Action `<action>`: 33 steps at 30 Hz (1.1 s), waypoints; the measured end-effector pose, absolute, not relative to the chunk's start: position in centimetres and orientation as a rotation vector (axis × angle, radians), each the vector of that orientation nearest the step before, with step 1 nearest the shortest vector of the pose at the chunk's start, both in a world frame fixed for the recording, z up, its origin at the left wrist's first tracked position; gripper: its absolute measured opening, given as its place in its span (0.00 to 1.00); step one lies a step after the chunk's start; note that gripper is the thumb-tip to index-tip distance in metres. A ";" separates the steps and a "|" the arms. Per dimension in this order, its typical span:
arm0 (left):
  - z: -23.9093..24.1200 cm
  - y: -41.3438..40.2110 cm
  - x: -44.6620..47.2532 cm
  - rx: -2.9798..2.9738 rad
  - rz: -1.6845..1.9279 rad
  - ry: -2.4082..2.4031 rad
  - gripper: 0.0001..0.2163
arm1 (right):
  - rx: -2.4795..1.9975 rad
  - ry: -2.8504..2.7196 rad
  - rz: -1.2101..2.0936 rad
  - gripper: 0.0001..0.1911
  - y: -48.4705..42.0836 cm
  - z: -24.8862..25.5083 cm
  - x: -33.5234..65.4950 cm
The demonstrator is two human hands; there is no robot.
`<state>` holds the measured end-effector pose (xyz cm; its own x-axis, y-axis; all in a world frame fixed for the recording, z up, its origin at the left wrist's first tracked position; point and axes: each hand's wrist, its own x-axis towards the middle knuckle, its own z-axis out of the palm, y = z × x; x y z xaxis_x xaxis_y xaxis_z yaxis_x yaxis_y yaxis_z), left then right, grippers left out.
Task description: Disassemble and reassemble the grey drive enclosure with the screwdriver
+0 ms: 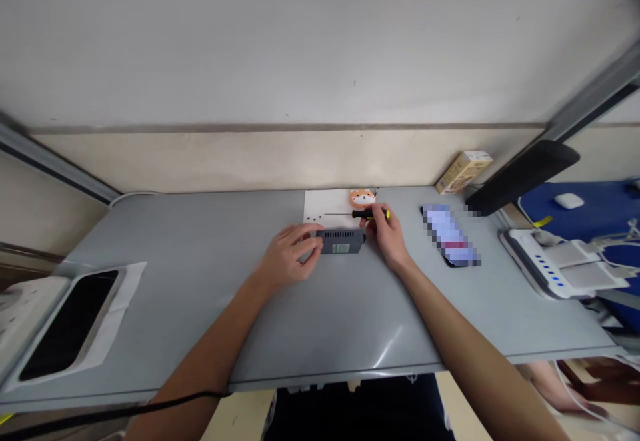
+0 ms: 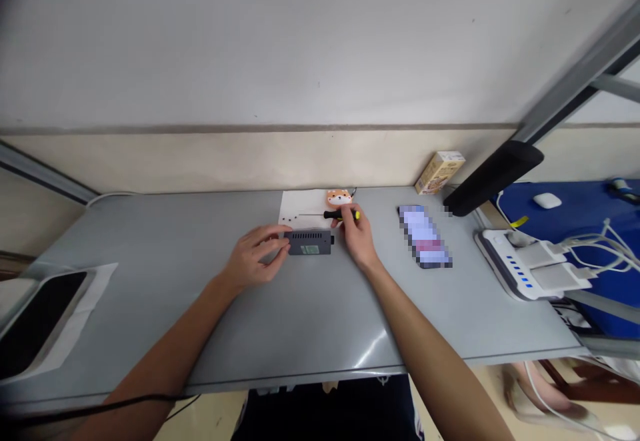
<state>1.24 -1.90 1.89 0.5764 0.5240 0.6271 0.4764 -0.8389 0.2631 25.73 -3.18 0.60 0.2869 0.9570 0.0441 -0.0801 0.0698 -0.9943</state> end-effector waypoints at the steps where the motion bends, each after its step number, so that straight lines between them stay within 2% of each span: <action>1: 1.8 -1.9 1.3 2.727 1.125 0.865 0.05 | -1.239 -0.997 0.995 0.20 -3.2 0.5 25.6; 10: 2.3 -2.0 0.7 2.678 1.115 0.876 0.03 | -1.248 -1.126 1.019 0.21 -3.5 0.6 25.5; 18: 3.0 -1.8 0.5 2.770 1.037 0.896 0.09 | -1.072 -0.771 1.093 0.17 -2.7 0.6 27.0; 23: 2.2 -2.5 2.3 2.821 1.110 0.857 0.10 | -0.922 -0.574 1.148 0.13 -2.5 0.9 28.3; 33: 2.3 -2.6 2.6 2.852 1.079 0.841 0.09 | -0.837 -0.539 1.213 0.10 -2.8 1.3 28.9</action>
<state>2.59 -2.63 2.32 0.6260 0.4720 0.6207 0.4869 -0.8584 0.1617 28.93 -2.80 1.34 0.2855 0.9559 -0.0685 -0.5903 0.1191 -0.7983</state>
